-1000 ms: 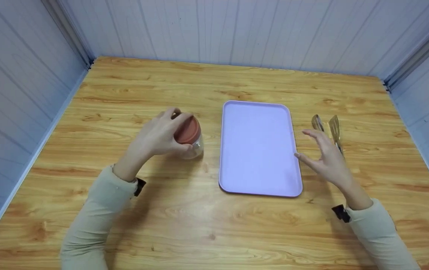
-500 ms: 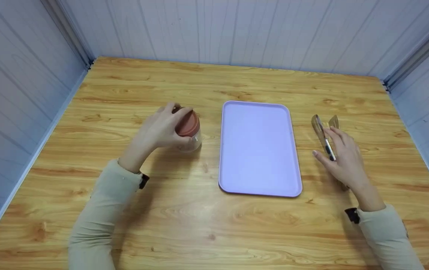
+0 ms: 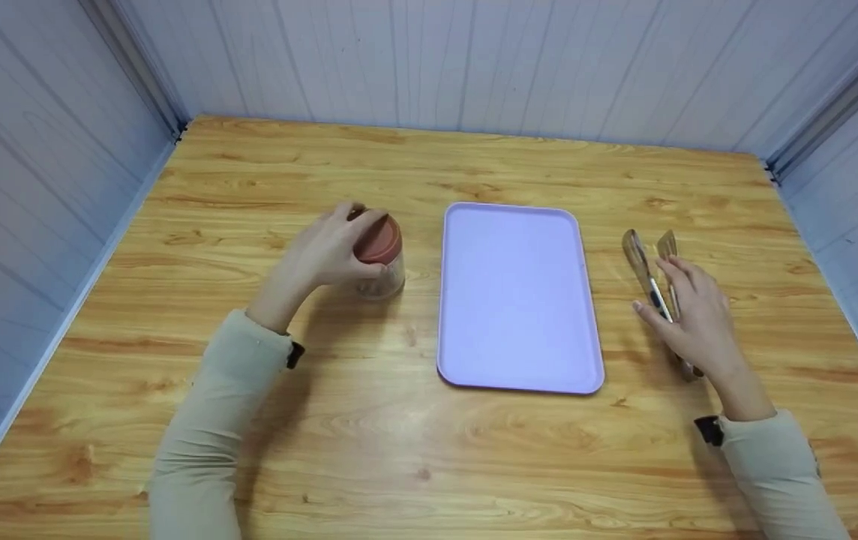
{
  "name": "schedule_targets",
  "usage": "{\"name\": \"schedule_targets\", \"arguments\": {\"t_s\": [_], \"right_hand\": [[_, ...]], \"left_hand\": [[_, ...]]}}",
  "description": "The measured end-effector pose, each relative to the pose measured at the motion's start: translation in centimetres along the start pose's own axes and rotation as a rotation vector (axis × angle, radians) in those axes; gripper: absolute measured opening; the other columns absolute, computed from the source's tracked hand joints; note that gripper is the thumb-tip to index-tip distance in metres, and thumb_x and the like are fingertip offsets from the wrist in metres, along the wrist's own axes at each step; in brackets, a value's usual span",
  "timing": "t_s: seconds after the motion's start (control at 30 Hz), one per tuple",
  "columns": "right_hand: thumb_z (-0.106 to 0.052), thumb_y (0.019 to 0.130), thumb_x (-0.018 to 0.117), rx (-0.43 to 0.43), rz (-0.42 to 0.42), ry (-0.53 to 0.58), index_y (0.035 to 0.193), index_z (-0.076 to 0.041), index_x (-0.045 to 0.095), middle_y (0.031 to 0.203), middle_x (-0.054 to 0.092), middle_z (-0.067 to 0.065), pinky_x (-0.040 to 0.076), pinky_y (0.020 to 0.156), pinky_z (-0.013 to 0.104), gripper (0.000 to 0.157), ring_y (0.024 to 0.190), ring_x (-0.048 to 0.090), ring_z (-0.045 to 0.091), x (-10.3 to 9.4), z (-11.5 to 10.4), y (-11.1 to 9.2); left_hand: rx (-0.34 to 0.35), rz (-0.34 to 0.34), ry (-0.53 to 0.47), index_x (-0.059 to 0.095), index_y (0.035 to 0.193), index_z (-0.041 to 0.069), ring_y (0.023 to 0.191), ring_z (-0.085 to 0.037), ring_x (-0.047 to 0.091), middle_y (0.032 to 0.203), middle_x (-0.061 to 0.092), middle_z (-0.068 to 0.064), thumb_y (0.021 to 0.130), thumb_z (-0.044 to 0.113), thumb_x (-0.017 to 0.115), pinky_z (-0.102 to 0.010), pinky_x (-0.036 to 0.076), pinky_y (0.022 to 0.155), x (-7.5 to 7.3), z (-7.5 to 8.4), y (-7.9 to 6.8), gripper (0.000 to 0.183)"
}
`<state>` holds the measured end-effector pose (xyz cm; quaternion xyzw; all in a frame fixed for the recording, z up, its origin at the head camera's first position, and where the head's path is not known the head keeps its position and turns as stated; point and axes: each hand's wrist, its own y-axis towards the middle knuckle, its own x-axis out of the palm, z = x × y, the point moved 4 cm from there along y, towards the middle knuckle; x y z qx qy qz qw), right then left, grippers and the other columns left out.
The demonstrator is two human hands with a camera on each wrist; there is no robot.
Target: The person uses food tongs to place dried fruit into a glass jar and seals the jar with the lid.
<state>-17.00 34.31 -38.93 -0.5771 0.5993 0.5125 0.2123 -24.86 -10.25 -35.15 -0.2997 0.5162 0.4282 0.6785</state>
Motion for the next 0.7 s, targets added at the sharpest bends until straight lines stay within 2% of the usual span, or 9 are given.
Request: {"name": "schedule_targets", "arguments": {"t_s": [0.2, 0.33, 0.4, 0.5, 0.6, 0.7], "right_hand": [[-0.028, 0.083, 0.066, 0.013, -0.014, -0.01, 0.134, 0.0, 0.039, 0.134, 0.035, 0.026, 0.019, 0.09, 0.067, 0.064, 0.12, 0.029, 0.046, -0.1, 0.1, 0.0], [-0.029, 0.083, 0.066, 0.008, -0.008, -0.032, 0.135, 0.0, 0.038, 0.134, 0.034, 0.026, 0.018, 0.091, 0.066, 0.065, 0.121, 0.028, 0.047, -0.2, 0.1, -0.1], [-0.028, 0.082, 0.066, -0.008, 0.006, -0.049, 0.134, 0.0, 0.038, 0.134, 0.034, 0.026, 0.017, 0.093, 0.065, 0.066, 0.121, 0.028, 0.046, -0.4, 0.1, -0.1], [-0.03, 0.082, 0.067, -0.024, 0.031, -0.089, 0.135, -0.001, 0.037, 0.136, 0.032, 0.025, 0.012, 0.097, 0.063, 0.068, 0.124, 0.025, 0.045, -0.7, 0.1, 0.0], [-0.036, 0.082, 0.065, -0.01, 0.042, -0.128, 0.138, -0.002, 0.033, 0.141, 0.026, 0.023, 0.003, 0.1, 0.062, 0.072, 0.13, 0.017, 0.041, -1.1, 0.1, 0.1], [-0.042, 0.084, 0.061, 0.018, 0.033, -0.172, 0.141, -0.003, 0.028, 0.146, 0.018, 0.02, -0.006, 0.1, 0.06, 0.076, 0.134, 0.006, 0.036, -1.4, 0.2, 0.0]], "left_hand": [[0.006, 0.006, -0.024, 0.035, 0.141, 0.019, 0.116, -0.035, 0.04, 0.136, 0.032, -0.015, 0.076, 0.045, 0.066, -0.05, 0.041, 0.086, 0.3, 0.1, 0.3, 0.077], [0.018, 0.033, -0.039, 0.03, 0.143, 0.019, 0.127, -0.037, 0.026, 0.145, 0.021, -0.015, 0.078, 0.051, 0.064, -0.053, 0.032, 0.095, 0.3, 0.0, -0.2, 0.08], [0.031, 0.08, -0.028, 0.028, 0.144, 0.018, 0.132, -0.036, 0.015, 0.148, 0.015, -0.015, 0.078, 0.054, 0.063, -0.056, 0.023, 0.1, 0.2, -0.1, -0.7, 0.083], [0.039, 0.197, 0.016, 0.024, 0.145, 0.017, 0.136, -0.032, 0.0, 0.15, 0.006, -0.014, 0.079, 0.059, 0.058, -0.057, 0.006, 0.104, -0.3, -0.3, -1.8, 0.086], [0.024, 0.324, 0.089, 0.021, 0.146, 0.016, 0.136, -0.031, -0.005, 0.15, 0.001, -0.014, 0.081, 0.061, 0.053, -0.057, -0.003, 0.103, -0.7, -0.9, -3.2, 0.086], [-0.013, 0.384, 0.147, 0.017, 0.147, 0.016, 0.135, -0.03, -0.007, 0.15, -0.001, -0.015, 0.081, 0.063, 0.05, -0.058, -0.008, 0.101, -0.7, -1.7, -4.7, 0.087]]}}
